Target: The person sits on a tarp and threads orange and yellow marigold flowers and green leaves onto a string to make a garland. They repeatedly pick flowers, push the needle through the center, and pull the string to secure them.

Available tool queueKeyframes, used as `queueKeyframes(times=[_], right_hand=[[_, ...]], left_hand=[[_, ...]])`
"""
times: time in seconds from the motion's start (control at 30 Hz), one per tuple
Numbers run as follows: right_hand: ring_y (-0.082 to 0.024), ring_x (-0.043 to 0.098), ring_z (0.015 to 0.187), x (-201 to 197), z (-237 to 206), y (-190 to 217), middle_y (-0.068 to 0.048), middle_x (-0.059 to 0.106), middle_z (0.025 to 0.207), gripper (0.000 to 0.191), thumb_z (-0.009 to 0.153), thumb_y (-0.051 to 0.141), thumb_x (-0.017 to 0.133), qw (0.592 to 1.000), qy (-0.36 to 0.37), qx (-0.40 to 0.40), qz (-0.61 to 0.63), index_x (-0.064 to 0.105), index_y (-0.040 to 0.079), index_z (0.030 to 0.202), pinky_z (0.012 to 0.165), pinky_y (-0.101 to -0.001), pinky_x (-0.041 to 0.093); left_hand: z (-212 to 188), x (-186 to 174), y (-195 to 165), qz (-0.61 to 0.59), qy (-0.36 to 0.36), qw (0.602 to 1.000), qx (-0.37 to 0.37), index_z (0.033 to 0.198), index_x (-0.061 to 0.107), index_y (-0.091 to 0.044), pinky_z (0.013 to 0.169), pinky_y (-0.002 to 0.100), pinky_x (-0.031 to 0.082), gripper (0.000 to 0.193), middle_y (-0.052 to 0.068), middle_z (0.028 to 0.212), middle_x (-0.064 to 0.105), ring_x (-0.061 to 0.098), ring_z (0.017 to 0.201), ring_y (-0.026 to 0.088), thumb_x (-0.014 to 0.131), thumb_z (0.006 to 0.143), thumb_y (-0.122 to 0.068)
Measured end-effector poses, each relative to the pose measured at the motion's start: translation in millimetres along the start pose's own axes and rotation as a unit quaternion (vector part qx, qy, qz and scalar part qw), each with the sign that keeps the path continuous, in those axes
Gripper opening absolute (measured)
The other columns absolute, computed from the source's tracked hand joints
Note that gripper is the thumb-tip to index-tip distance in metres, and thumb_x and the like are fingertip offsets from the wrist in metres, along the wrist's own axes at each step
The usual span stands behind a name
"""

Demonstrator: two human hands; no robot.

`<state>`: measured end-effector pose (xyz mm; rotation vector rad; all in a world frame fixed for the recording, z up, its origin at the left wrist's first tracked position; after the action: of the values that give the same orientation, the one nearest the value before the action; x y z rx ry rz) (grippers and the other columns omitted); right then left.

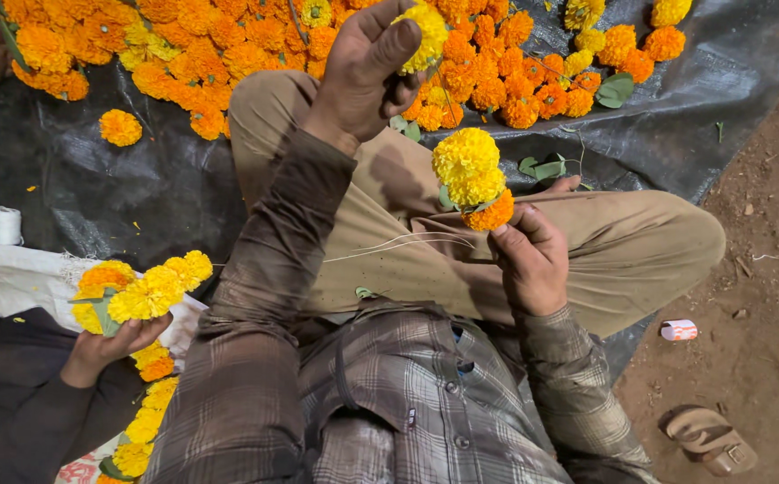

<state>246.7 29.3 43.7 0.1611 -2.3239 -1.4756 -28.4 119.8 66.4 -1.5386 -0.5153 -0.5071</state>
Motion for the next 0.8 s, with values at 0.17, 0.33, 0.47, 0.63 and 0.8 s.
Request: queueKeyframes(times=[0.17, 0.33, 0.47, 0.63, 0.8], right_hand=[[-0.005, 0.045, 0.064, -5, 1, -4, 0.0, 0.058, 0.079, 0.008, 0.101, 0.008, 0.061, 1.0, -0.007, 0.015, 0.009, 0.062, 0.0, 0.104, 0.056, -0.0207, 0.034], [-0.005, 0.046, 0.065, -7, 4, -4, 0.001, 0.057, 0.079, 0.009, 0.101, 0.008, 0.061, 1.0, -0.006, 0.015, 0.004, 0.063, 0.0, 0.104, 0.057, -0.0209, 0.035], [-0.005, 0.046, 0.066, -10, 8, -4, 0.001, 0.056, 0.078, 0.01, 0.1, 0.009, 0.06, 1.0, -0.002, 0.016, -0.011, 0.064, 0.0, 0.102, 0.058, -0.0215, 0.036], [-0.007, 0.048, 0.068, -9, 11, -7, -0.001, 0.058, 0.079, 0.01, 0.102, 0.009, 0.059, 1.0, 0.004, 0.024, 0.015, 0.061, 0.001, 0.099, 0.061, -0.0225, 0.037], [-0.008, 0.049, 0.067, -1, 25, -14, -0.001, 0.059, 0.079, 0.01, 0.103, 0.009, 0.059, 0.998, -0.002, 0.026, 0.064, 0.061, 0.001, 0.099, 0.061, -0.0234, 0.038]], left_hand=[[4, 0, 2, 0.002, -0.017, 1.0, -0.011, 0.113, 0.068, -0.008, 0.045, 0.02, 0.037, 0.044, 0.003, 0.08, 0.063, 0.052, 0.054, 0.005, 0.081, 0.095, -0.045], [10, 4, 11, -0.013, -0.008, 1.0, -0.018, 0.111, 0.067, -0.006, 0.045, 0.021, 0.037, 0.042, 0.002, 0.08, 0.063, 0.053, 0.056, 0.005, 0.084, 0.094, -0.041], [14, -1, 17, -0.022, -0.015, 0.999, -0.024, 0.111, 0.067, -0.005, 0.047, 0.022, 0.039, 0.039, -0.001, 0.083, 0.061, 0.057, 0.063, 0.006, 0.088, 0.092, -0.033], [17, 2, 19, 0.089, -0.007, 0.996, -0.03, 0.106, 0.068, -0.005, 0.05, 0.021, 0.039, 0.029, -0.001, 0.082, 0.063, 0.051, 0.059, 0.003, 0.087, 0.093, -0.022], [10, 43, 52, 0.12, 0.053, 0.99, -0.056, 0.114, 0.071, 0.0, 0.082, 0.027, 0.059, 0.028, 0.003, 0.103, 0.074, 0.07, 0.091, 0.01, 0.082, 0.097, -0.019]])
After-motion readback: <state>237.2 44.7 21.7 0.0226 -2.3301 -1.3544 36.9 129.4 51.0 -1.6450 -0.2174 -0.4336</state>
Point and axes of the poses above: each hand's wrist, its own z-axis towards the middle knuckle, its own x-axis out of the palm, y = z × x, the point moved 9 cm from there along z, towards the middle knuckle
